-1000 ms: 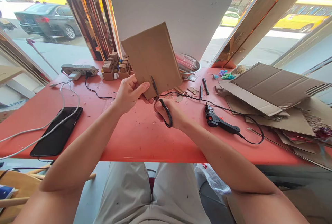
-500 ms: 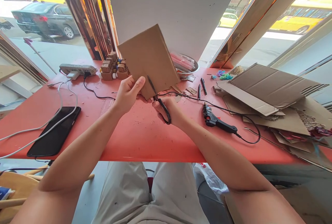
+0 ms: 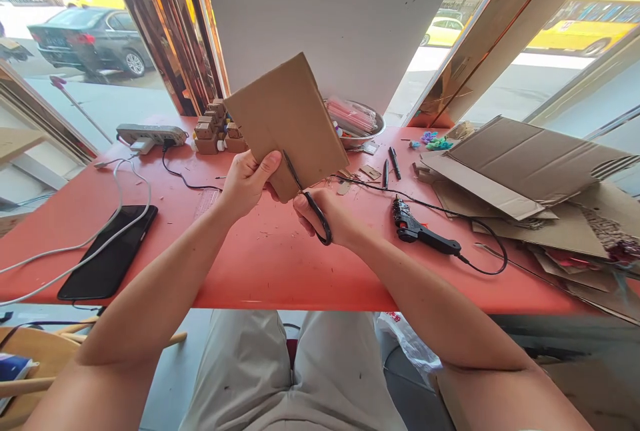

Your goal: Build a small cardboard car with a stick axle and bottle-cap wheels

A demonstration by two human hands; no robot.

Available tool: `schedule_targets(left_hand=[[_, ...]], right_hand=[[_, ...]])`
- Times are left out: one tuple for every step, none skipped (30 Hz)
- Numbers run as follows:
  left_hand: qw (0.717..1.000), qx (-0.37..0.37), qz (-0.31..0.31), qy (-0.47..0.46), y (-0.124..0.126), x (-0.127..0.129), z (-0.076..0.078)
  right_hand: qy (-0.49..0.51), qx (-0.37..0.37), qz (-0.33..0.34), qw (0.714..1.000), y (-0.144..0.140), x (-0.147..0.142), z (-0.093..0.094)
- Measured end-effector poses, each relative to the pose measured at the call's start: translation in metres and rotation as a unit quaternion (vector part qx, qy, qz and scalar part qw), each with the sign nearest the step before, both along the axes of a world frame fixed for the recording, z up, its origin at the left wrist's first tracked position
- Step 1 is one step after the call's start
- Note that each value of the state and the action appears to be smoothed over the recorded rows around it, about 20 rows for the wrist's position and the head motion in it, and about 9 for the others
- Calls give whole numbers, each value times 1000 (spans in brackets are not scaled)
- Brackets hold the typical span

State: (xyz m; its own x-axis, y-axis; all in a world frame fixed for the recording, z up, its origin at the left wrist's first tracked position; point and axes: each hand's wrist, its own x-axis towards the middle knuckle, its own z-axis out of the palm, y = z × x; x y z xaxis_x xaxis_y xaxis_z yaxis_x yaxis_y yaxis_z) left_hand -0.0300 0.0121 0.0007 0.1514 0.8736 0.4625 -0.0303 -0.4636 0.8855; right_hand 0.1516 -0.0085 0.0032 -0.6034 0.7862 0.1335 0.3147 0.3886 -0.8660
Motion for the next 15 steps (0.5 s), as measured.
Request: schedule_targets(left_hand=[[1000, 2, 2, 0, 0, 0, 1], [1000, 4, 4, -1, 0, 0, 1], [1000, 5, 4, -4, 0, 0, 1], [1000, 6, 2, -6, 0, 0, 0], [1000, 4, 0, -8, 0, 0, 0], [1000, 1, -3, -8, 1, -1, -1], [1000, -3, -4, -9, 2, -1, -2], [1000, -8, -5, -11, 2, -1, -3], [1000, -14, -4, -15, 3, 0, -5], [1000, -19, -1, -23, 5, 0, -6], [999, -23, 4, -33, 6, 1, -9], [999, -27, 12, -46, 8, 2, -11], [998, -31, 22, -58, 10, 3, -14], [996, -36, 33, -69, 11, 5, -16], [995, -40, 44, -77, 13, 6, -19]], right_hand=[[5, -4, 1, 1000, 0, 0, 1], [12, -13, 3, 1000, 0, 0, 1], [20, -23, 1, 1000, 0, -1, 1], [28, -30, -3, 999, 0, -2, 1], [35, -35, -7, 999, -1, -2, 1], [40, -36, -12, 998, -1, -2, 1], [43, -36, -16, 998, 0, -3, 1], [44, -37, -19, 998, 0, -3, 1], [44, -41, -21, 998, 0, -3, 1], [43, -49, -23, 998, 1, -3, 1], [40, -62, -25, 997, 1, -3, 1], [36, -75, -29, 996, 2, -3, 1], [31, -89, -34, 995, 3, -3, 0], [28, -100, -40, 994, 3, -3, 0], [26, -108, -45, 993, 4, -3, 0]])
